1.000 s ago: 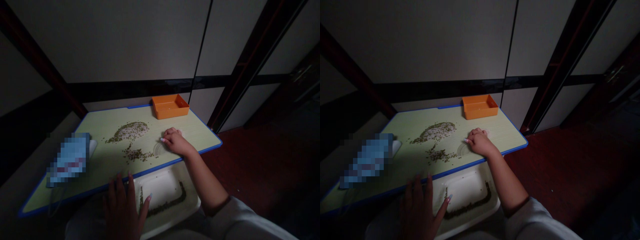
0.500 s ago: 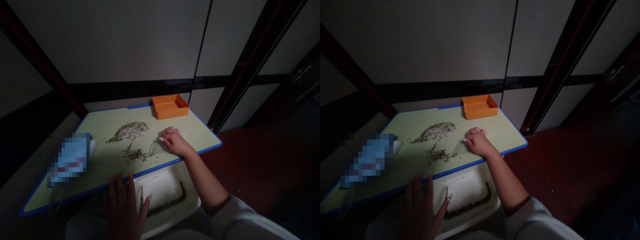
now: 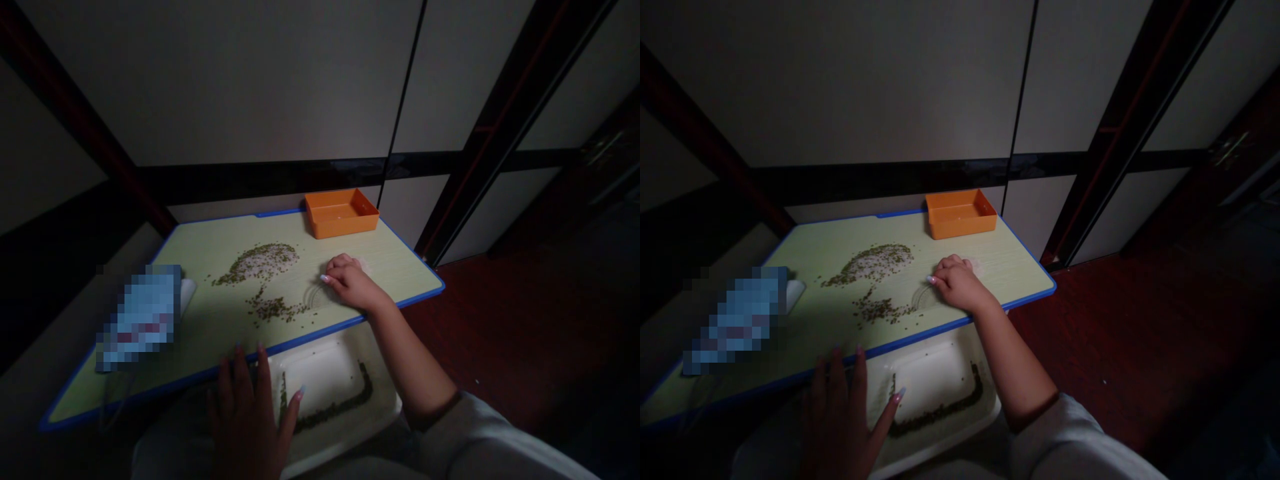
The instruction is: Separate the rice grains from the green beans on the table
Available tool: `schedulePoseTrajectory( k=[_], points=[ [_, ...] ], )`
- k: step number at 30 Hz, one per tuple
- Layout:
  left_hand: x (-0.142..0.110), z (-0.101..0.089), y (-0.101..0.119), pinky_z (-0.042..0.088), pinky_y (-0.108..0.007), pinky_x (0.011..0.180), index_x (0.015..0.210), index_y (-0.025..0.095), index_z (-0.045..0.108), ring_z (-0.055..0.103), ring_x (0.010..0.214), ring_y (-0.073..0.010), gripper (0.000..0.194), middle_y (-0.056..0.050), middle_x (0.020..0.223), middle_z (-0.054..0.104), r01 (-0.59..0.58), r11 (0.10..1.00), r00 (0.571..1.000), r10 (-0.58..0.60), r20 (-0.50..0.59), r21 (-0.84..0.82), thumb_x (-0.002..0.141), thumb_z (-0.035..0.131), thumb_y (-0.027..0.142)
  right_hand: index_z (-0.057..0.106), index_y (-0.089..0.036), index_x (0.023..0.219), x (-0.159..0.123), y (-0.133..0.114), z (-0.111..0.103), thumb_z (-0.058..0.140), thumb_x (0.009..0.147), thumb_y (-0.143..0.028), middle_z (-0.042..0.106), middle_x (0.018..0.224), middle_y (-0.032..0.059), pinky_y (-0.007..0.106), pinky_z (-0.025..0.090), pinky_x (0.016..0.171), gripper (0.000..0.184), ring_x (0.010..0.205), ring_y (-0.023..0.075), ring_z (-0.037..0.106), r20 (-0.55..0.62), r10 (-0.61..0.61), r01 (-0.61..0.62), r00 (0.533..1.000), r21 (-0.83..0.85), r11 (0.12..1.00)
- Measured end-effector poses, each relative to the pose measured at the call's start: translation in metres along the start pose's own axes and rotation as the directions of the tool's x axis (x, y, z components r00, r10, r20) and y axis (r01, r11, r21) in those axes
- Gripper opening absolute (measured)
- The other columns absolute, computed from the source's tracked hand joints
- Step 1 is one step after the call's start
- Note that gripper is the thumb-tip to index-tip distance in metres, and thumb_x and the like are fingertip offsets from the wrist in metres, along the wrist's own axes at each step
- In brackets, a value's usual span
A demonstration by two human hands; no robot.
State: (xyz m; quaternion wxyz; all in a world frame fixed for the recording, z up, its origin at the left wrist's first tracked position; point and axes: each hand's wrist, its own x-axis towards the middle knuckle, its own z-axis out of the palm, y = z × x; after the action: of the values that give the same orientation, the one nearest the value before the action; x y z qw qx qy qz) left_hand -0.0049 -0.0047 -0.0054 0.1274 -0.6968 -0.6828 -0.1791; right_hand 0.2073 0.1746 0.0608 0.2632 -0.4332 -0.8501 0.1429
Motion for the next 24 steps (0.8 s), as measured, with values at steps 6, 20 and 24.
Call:
schedulePoseTrajectory(
  k=[6,20,24],
  points=[
    [0.000,-0.001,0.000,0.025,-0.063,0.111,0.145,0.008,0.032,0.008,0.148,-0.0391,0.069,-0.027,0.156,0.021,0.029,1.000,0.999,-0.029,0.037,-0.010,0.086,0.042,0.043,0.066,-0.018,0.084,0.000,0.002,0.000,0.048,0.096,-0.027,0.062,0.097,0.0060,0.035,0.026,0.086,0.023,0.100,0.0202,0.044,-0.004,0.072,-0.072,0.997,-0.072,0.995],
    [-0.001,0.000,-0.001,0.027,-0.064,0.109,0.146,0.007,0.029,0.010,0.147,-0.0410,0.069,-0.027,0.156,0.019,-0.008,1.000,1.000,0.008,-0.002,0.012,0.088,0.043,0.042,0.071,-0.018,0.082,-0.001,-0.008,0.002,0.054,0.094,-0.033,0.060,0.099,0.0068,0.038,0.026,0.089,0.026,0.102,0.0215,0.042,0.028,-0.016,0.019,0.999,-0.110,0.994],
    [-0.001,0.001,-0.001,0.028,-0.064,0.109,0.146,0.006,0.029,0.010,0.147,-0.0412,0.070,-0.028,0.155,0.020,-0.019,1.000,1.000,0.019,-0.017,0.008,0.087,0.042,0.042,0.070,-0.018,0.082,0.000,-0.012,0.002,0.053,0.095,-0.034,0.059,0.098,0.0072,0.037,0.027,0.088,0.027,0.100,0.0216,0.041,0.019,-0.053,0.056,0.998,-0.139,0.989]
  ],
)
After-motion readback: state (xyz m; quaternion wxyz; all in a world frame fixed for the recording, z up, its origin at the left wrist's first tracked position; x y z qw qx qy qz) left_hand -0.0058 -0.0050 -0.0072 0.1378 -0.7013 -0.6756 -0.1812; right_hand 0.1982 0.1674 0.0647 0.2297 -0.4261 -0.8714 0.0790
